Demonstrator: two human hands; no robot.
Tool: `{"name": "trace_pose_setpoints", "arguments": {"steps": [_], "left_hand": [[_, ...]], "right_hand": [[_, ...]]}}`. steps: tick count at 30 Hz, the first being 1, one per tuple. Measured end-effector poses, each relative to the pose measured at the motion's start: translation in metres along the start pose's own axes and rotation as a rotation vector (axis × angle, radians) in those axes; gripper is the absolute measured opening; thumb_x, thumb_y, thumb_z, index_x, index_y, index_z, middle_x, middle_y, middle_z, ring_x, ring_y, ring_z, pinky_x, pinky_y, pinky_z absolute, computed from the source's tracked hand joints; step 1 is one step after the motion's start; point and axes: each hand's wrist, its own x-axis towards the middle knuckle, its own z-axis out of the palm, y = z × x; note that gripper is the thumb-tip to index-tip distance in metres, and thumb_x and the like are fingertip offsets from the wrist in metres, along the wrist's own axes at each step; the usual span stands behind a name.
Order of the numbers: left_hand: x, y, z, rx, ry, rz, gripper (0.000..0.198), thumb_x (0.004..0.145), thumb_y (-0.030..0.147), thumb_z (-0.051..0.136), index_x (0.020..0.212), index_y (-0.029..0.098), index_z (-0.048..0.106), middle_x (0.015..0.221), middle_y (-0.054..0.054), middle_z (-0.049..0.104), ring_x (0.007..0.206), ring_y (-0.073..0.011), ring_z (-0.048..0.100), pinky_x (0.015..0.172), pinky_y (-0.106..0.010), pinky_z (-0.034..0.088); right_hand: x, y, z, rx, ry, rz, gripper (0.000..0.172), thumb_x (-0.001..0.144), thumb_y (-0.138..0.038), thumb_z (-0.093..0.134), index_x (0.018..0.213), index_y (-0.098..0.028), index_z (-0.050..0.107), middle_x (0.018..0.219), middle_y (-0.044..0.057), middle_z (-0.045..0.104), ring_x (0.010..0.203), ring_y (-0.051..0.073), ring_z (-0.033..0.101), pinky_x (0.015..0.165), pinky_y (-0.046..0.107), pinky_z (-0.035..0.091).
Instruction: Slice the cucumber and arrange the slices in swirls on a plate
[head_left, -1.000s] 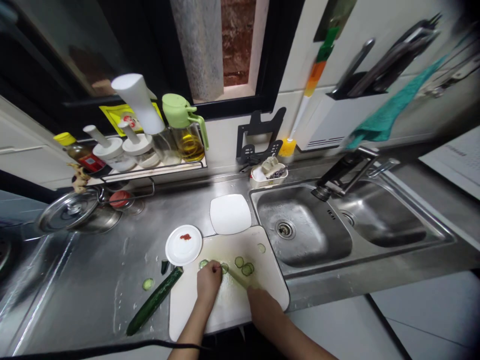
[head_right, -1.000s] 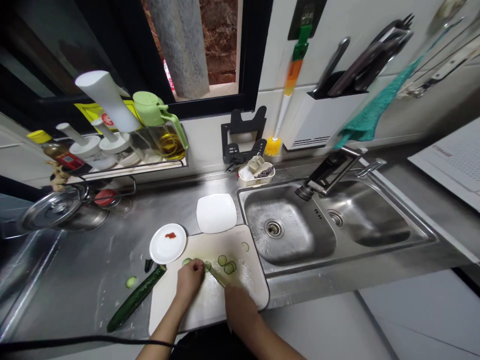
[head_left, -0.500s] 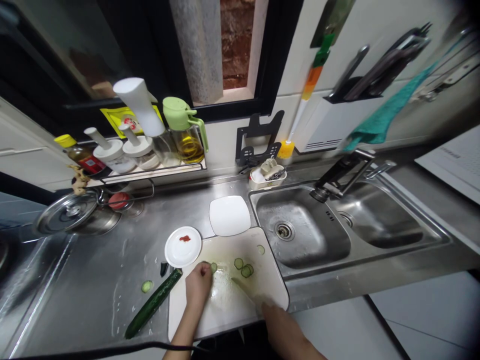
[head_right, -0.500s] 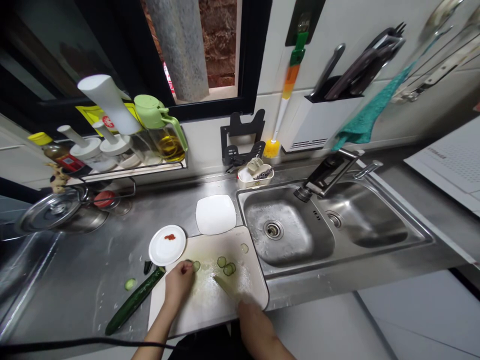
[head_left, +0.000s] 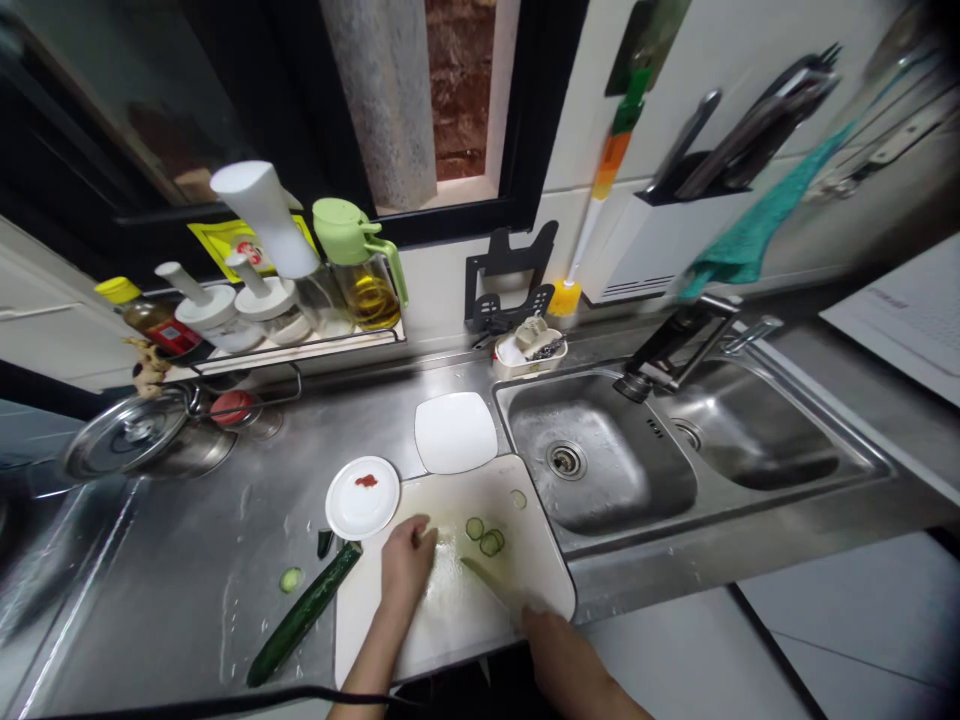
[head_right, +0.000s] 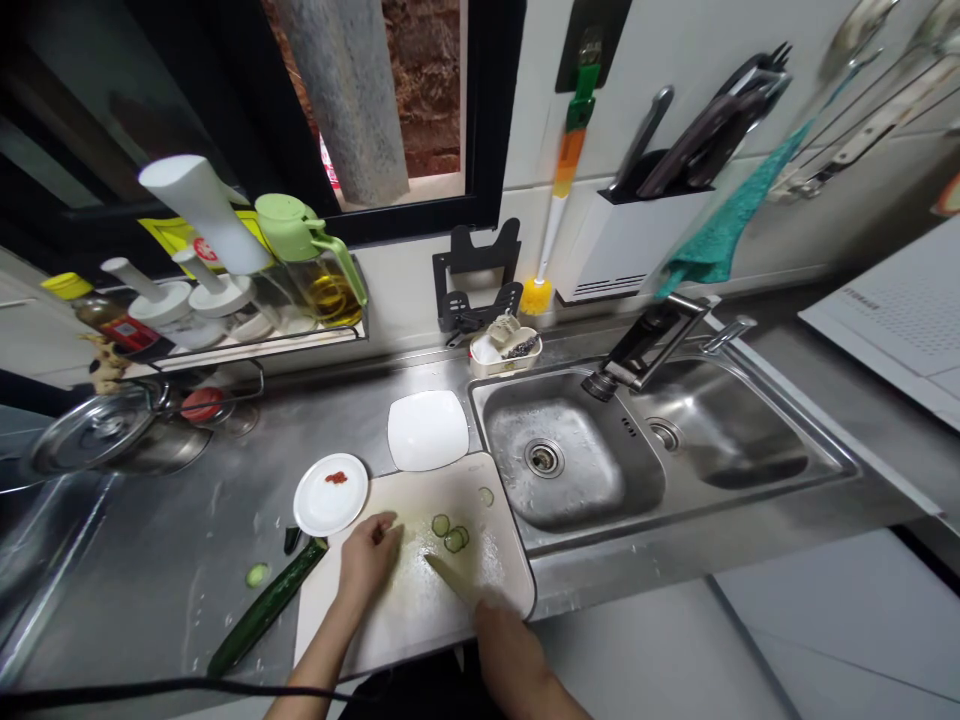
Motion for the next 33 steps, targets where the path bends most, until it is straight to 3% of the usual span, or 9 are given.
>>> {"name": "trace_pose_setpoints", "arguments": {"steps": [5,11,23,33], "left_hand": [[0.004,0.033,0.032,0.094,-0.165,0.112,0.026,0.075,0.021,0.059,0.099,0.015,0.066,0.093,-0.007,0.065,0.083,-0.0154,0.059,0.079,-0.026,0.042],[0.007,0.042,0.049,0.189,-0.238,0.101,0.018,0.074,0.015,0.057,0.091,0.018,0.064,0.094,-0.006,0.060,0.086,-0.0152,0.058,0.078,-0.024,0.040],[0.004,0.044,0.044,0.070,-0.239,0.096,0.012,0.075,0.010,0.052,0.074,0.020,0.058,0.064,0.004,0.058,0.062,-0.0100,0.053,0.062,-0.020,0.034],[-0.002,0.014,0.026,0.034,-0.164,0.004,0.013,0.075,0.016,0.051,0.072,0.018,0.063,0.066,0.002,0.065,0.064,-0.0113,0.059,0.061,-0.020,0.038]], "right_hand": [[-0.003,-0.007,-0.009,-0.006,-0.080,0.082,0.048,0.080,0.001,0.031,0.118,-0.012,0.059,0.107,0.016,0.067,0.099,0.023,0.063,0.083,0.030,0.046],[-0.006,-0.013,-0.020,0.012,-0.094,0.116,0.047,0.082,0.000,0.034,0.119,-0.012,0.059,0.110,0.016,0.066,0.100,0.024,0.063,0.084,0.030,0.047],[-0.007,-0.015,-0.030,0.041,-0.158,0.136,0.050,0.080,0.002,0.032,0.121,-0.011,0.057,0.113,0.017,0.064,0.104,0.024,0.061,0.086,0.031,0.046],[-0.010,-0.006,-0.024,0.031,-0.105,0.081,0.050,0.081,0.001,0.030,0.118,-0.013,0.060,0.109,0.015,0.067,0.101,0.023,0.063,0.085,0.030,0.046]]}}
